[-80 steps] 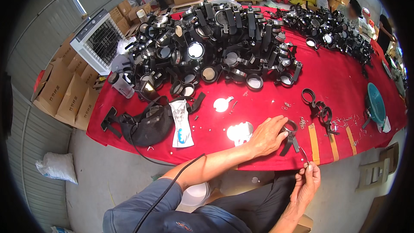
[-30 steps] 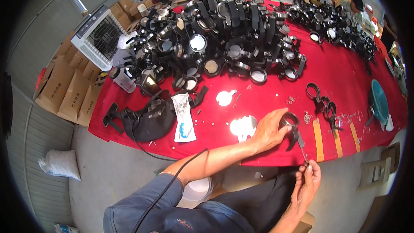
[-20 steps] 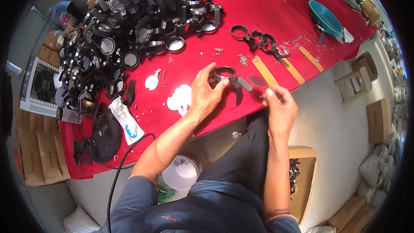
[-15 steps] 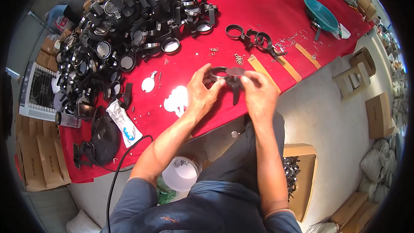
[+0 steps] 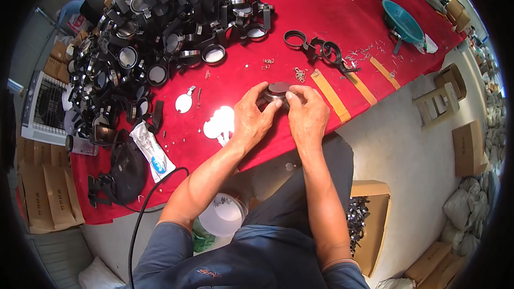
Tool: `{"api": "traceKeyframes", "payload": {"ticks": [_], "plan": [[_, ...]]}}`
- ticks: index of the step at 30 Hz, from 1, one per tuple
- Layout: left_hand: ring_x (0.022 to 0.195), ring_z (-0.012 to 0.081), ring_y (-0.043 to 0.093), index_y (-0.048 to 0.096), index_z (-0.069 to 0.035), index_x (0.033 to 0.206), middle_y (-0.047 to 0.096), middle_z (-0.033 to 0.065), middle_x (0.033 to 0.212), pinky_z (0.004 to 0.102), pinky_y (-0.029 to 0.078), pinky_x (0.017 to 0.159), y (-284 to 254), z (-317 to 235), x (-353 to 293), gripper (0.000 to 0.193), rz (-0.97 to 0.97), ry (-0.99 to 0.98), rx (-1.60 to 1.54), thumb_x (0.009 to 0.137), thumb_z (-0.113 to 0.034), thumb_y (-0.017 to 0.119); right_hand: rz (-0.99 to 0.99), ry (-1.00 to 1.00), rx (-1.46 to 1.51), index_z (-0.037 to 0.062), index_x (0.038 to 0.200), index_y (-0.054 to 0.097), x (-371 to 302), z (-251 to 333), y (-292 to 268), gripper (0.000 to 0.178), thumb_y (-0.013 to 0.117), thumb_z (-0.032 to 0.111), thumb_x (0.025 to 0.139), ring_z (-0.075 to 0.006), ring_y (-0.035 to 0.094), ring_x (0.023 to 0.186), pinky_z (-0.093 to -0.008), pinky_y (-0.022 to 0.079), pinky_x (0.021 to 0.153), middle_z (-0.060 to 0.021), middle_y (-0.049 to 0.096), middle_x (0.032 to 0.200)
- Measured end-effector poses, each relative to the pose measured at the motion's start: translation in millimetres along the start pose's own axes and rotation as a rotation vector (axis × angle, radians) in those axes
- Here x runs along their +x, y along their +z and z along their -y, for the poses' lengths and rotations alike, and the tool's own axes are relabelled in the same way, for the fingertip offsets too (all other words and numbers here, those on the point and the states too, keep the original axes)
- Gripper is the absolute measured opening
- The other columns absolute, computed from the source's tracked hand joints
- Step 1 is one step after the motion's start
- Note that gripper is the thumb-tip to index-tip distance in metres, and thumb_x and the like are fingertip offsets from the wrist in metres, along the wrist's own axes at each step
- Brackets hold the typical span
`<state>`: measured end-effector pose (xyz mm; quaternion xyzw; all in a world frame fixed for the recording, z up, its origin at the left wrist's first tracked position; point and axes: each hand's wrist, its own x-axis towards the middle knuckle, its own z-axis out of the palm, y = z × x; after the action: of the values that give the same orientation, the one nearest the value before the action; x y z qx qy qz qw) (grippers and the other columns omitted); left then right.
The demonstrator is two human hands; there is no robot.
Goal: Assembling circular plastic housing components by inserting gaskets and small internal parts.
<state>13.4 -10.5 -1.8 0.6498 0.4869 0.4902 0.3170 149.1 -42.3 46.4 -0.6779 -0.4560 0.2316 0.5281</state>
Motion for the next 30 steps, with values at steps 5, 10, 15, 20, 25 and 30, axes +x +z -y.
{"api": "traceKeyframes", "payload": {"ticks": [5,10,15,20,25,30], "plan": [[0.106,0.0391,0.075,0.065,0.002,0.134,0.074,0.0234,0.12,0.0448,0.06,0.092,-1,-2,0,0.055,0.012,-0.015,-0.004,0.087,-0.018,0.085,0.004,-0.043,-0.051,-0.002,0.108,0.078,0,-2,1,0.02,0.076,0.01,0.092,-0.0245,0.076,0.088,-0.0367,0.058,0.083,-0.0151,0.078,0.098],[0.106,0.0393,0.075,0.066,0.002,0.133,0.074,0.0232,0.121,0.0445,0.06,0.092,-3,-6,0,0.054,0.012,-0.007,0.022,0.087,-0.018,0.085,-0.001,-0.053,-0.055,-0.0028,0.107,0.078,-1,-3,2,0.02,0.076,0.009,0.091,-0.0259,0.076,0.088,-0.0371,0.058,0.082,-0.0154,0.077,0.098],[0.109,0.0397,0.075,0.07,-0.002,0.131,0.072,0.0239,0.131,0.0428,0.061,0.096,-3,-9,0,0.048,0.031,0.009,0.012,0.088,-0.016,0.084,0.007,-0.132,-0.099,-0.0036,0.105,0.078,-1,-3,-1,0.019,0.076,0.008,0.09,-0.0293,0.075,0.088,-0.0386,0.058,0.083,-0.0164,0.076,0.098],[0.116,0.0404,0.073,0.072,-0.003,0.13,0.07,0.0251,0.136,0.0437,0.06,0.099,-3,-7,1,0.045,0.031,0.014,0.015,0.089,-0.017,0.084,0.045,-0.199,-0.186,-0.0031,0.102,0.079,1,-2,-5,0.018,0.077,0.007,0.088,-0.0348,0.074,0.09,-0.0414,0.058,0.085,-0.018,0.075,0.098],[0.127,0.0431,0.067,0.073,0.0,0.128,0.069,0.0266,0.136,0.0479,0.055,0.108,-1,8,-3,0.043,-0.002,0.052,-0.057,0.091,-0.022,0.079,0.098,-0.299,-0.259,-0.0023,0.097,0.079,4,0,-5,0.013,0.077,0.006,0.087,-0.035,0.075,0.092,-0.0423,0.058,0.086,-0.0184,0.075,0.095],[0.128,0.0446,0.065,0.072,0.0,0.127,0.067,0.0272,0.138,0.0484,0.054,0.107,3,-3,-4,0.041,0.02,0.084,-0.029,0.092,-0.022,0.078,0.216,-0.317,-0.279,-0.0055,0.101,0.077,8,-2,-24,0.015,0.072,0.004,0.09,-0.0339,0.073,0.095,-0.0403,0.057,0.089,-0.0194,0.074,0.099]]}}
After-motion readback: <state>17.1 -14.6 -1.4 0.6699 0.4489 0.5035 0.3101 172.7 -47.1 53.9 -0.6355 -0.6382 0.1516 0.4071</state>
